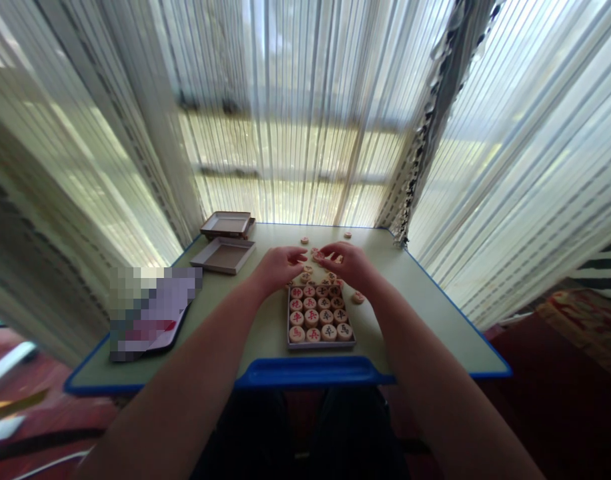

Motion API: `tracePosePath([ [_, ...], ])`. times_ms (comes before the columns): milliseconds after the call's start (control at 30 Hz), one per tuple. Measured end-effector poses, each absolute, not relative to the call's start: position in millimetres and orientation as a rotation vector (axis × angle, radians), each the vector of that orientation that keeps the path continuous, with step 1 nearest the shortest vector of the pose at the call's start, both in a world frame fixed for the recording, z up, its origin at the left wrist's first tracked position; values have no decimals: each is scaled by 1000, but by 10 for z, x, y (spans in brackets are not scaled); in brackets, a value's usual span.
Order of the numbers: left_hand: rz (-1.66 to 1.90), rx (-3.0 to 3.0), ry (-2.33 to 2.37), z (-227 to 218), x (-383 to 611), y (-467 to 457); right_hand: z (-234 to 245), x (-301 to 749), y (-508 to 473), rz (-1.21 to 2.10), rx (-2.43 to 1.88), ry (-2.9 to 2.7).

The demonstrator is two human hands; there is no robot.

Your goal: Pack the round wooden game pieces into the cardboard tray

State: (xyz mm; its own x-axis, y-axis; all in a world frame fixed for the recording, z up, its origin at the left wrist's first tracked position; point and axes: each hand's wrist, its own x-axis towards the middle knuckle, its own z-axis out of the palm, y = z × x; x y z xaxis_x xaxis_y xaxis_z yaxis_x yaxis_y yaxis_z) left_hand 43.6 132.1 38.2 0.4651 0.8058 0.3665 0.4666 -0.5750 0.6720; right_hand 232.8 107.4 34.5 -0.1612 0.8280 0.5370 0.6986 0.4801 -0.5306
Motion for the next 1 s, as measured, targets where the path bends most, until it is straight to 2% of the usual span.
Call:
tracePosePath([
  [167, 977, 2194, 941, 411, 468, 1074, 366, 2325, 909, 453, -1211, -1836],
  [300, 1083, 2139, 918, 413, 428, 847, 315, 2265, 693, 495, -1177, -1781],
  [433, 1157, 2094, 923, 353, 388, 636, 222, 2176, 440, 444, -1170, -1744],
  [700, 1216, 2253, 932, 223, 300, 282, 82, 2043, -37, 77, -1217, -1741],
  [1000, 1242, 2380, 971, 147, 286, 148, 11, 2028, -161, 68, -1315, -1779],
])
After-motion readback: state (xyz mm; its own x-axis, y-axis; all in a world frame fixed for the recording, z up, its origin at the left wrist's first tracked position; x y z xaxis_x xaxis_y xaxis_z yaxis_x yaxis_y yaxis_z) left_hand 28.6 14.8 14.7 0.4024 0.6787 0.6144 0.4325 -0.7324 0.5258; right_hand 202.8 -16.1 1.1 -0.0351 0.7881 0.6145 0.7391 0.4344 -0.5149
